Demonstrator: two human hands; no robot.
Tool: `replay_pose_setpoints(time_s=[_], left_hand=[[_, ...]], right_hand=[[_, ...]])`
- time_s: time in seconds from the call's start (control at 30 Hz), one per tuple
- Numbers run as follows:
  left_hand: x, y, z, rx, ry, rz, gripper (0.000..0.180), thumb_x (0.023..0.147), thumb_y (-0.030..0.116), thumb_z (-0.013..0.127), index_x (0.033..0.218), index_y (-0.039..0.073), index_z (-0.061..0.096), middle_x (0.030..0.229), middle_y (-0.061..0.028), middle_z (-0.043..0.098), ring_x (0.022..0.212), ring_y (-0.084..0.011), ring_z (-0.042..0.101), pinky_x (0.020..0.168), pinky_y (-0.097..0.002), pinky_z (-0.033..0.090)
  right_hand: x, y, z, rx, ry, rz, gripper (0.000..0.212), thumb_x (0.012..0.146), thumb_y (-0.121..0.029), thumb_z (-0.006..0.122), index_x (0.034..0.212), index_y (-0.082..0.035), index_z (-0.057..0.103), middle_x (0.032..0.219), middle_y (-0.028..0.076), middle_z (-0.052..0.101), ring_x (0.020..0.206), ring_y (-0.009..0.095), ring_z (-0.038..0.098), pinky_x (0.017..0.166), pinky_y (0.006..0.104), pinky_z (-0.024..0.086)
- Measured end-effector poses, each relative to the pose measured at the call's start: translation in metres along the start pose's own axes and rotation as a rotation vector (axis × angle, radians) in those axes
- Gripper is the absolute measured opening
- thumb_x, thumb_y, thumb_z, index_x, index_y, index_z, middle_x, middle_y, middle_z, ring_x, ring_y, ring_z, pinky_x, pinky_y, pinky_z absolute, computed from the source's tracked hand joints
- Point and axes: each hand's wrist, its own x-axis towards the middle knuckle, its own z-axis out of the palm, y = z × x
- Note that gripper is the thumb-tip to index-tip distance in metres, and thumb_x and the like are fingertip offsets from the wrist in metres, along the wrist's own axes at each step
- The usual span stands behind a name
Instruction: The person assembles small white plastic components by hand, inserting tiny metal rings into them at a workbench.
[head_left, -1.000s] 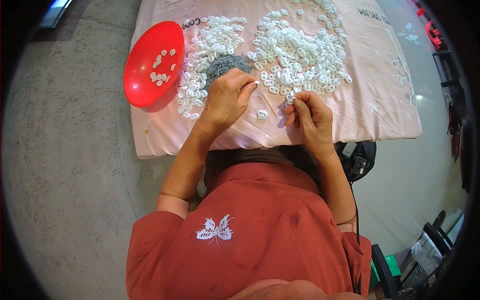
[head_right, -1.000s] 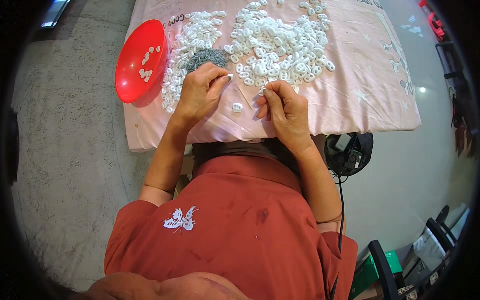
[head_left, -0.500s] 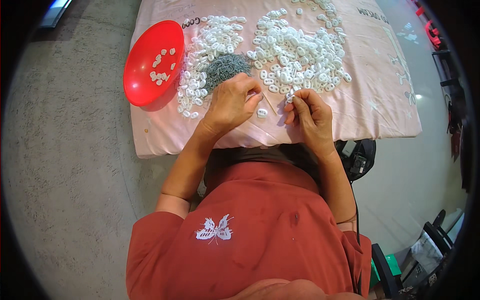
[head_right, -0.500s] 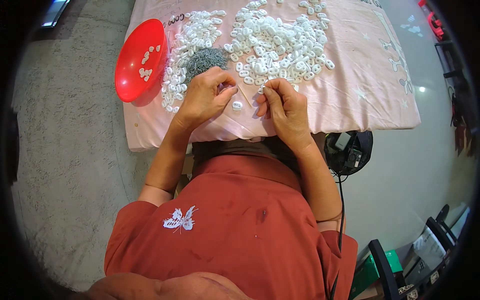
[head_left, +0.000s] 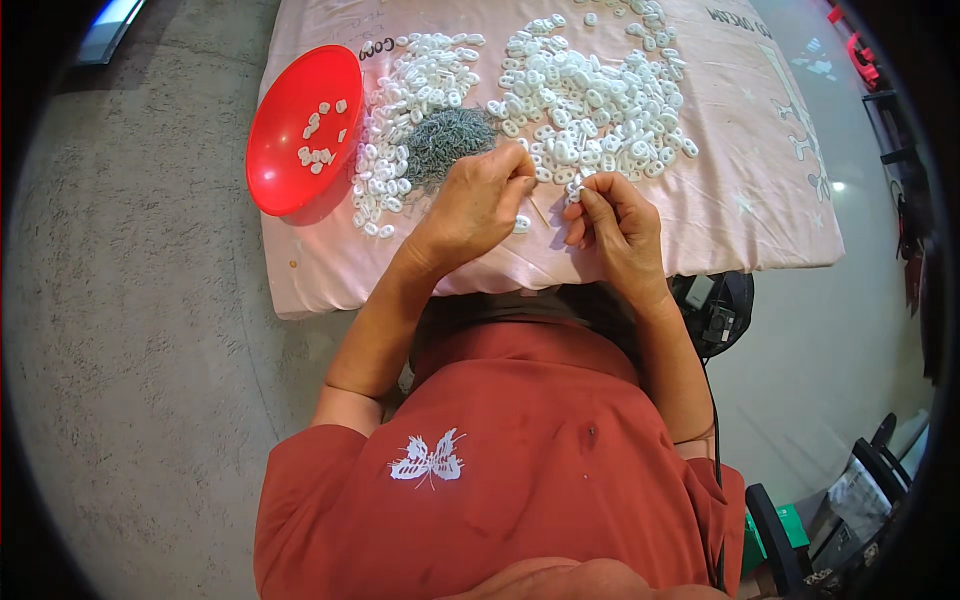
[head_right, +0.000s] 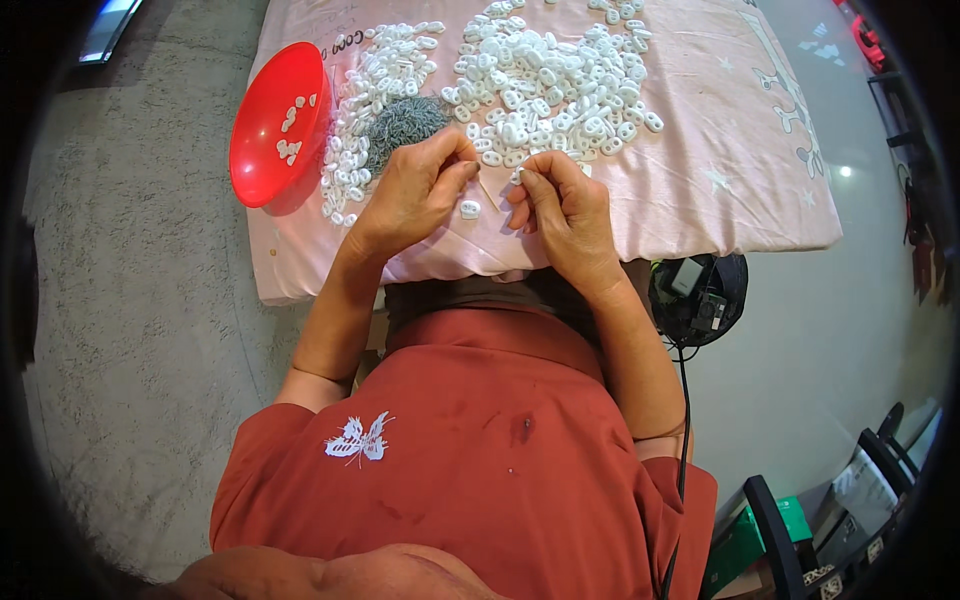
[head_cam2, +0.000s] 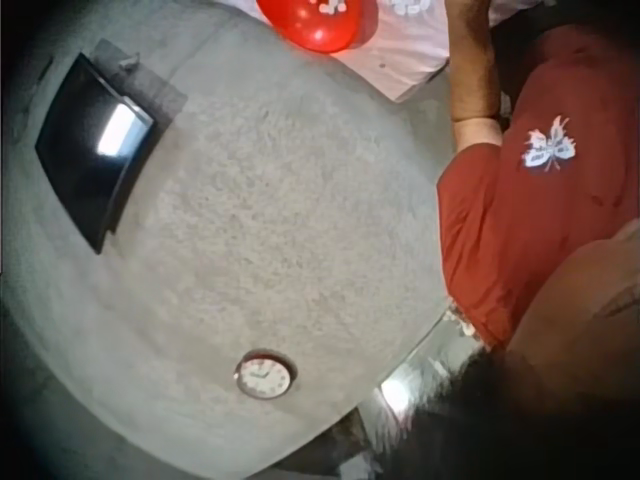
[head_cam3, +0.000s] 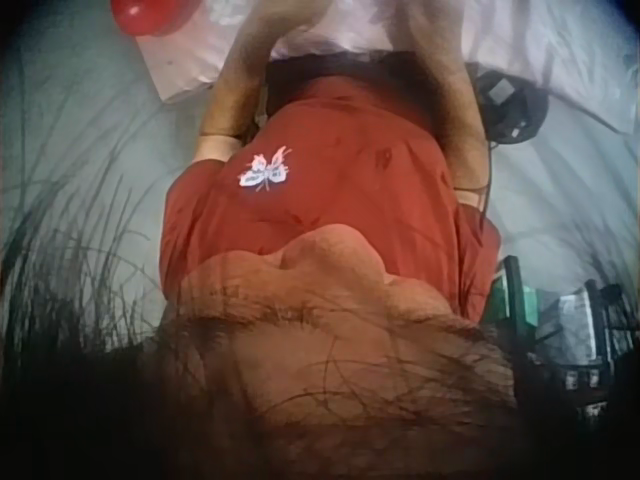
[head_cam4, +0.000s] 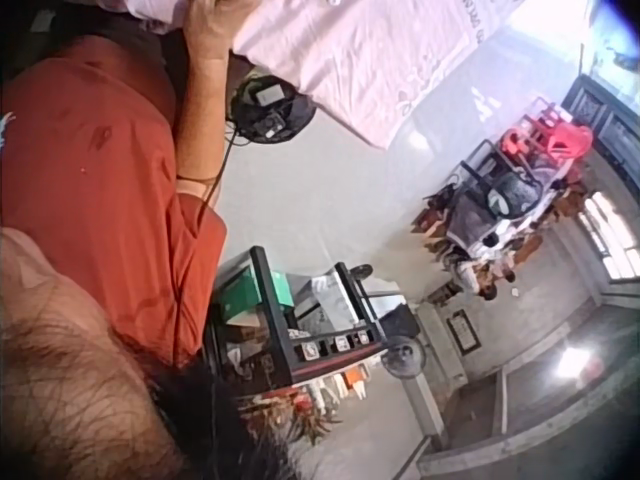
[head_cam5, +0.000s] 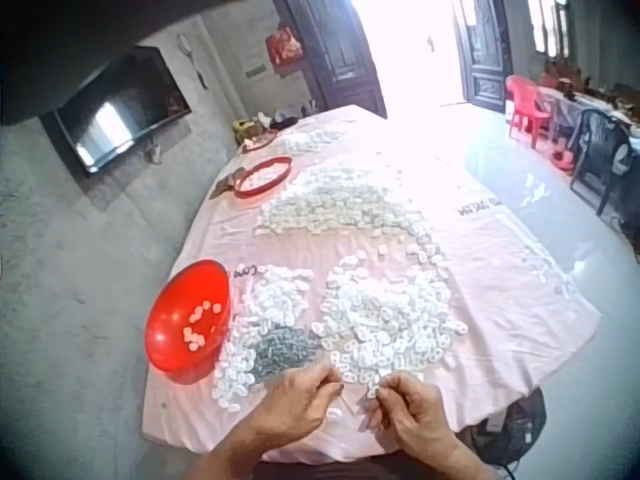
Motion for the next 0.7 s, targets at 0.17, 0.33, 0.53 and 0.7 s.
replay_pose_setpoints(time_s=[0.17,0.33,0.53,0.7], left_hand=[[0.001,0.008,0.010,-0.340,-0.046,-0.013,0.005,0.094,0.001,0.057,0.097,-0.002,0.060,0.083,-0.0041,0.062,0.073,-0.0093,0.057,0.066,-0.0243,0.048],[0.002,0.013,0.014,-0.327,0.001,0.064,0.008,0.093,-0.001,0.058,0.100,-0.002,0.059,0.082,-0.0035,0.062,0.071,-0.0091,0.057,0.066,-0.0245,0.049],[0.004,0.016,0.013,-0.290,-0.003,0.083,0.009,0.092,-0.002,0.059,0.100,-0.003,0.059,0.082,-0.0063,0.063,0.071,-0.0096,0.058,0.066,-0.0253,0.049],[0.005,0.016,0.012,-0.248,-0.010,0.118,0.009,0.091,-0.002,0.059,0.099,-0.003,0.059,0.081,-0.0080,0.064,0.070,-0.0114,0.061,0.066,-0.0264,0.050]], right_hand=[[0.000,0.001,0.000,0.046,-0.024,-0.007,0.012,0.101,-0.007,0.051,0.096,0.001,0.059,0.076,0.004,0.065,0.061,0.007,0.062,0.054,0.0212,0.048],[0.000,-0.001,-0.001,0.056,-0.045,-0.006,0.013,0.101,-0.007,0.050,0.096,0.000,0.059,0.076,0.004,0.064,0.062,0.007,0.061,0.055,0.0211,0.048],[0.001,-0.001,-0.001,0.046,-0.053,-0.018,0.012,0.101,-0.006,0.050,0.096,0.001,0.059,0.076,0.005,0.064,0.062,0.008,0.062,0.055,0.0218,0.049],[0.001,-0.001,-0.001,0.050,-0.055,0.010,0.012,0.101,-0.006,0.050,0.095,0.001,0.058,0.075,0.005,0.064,0.062,0.008,0.061,0.055,0.0221,0.049]])
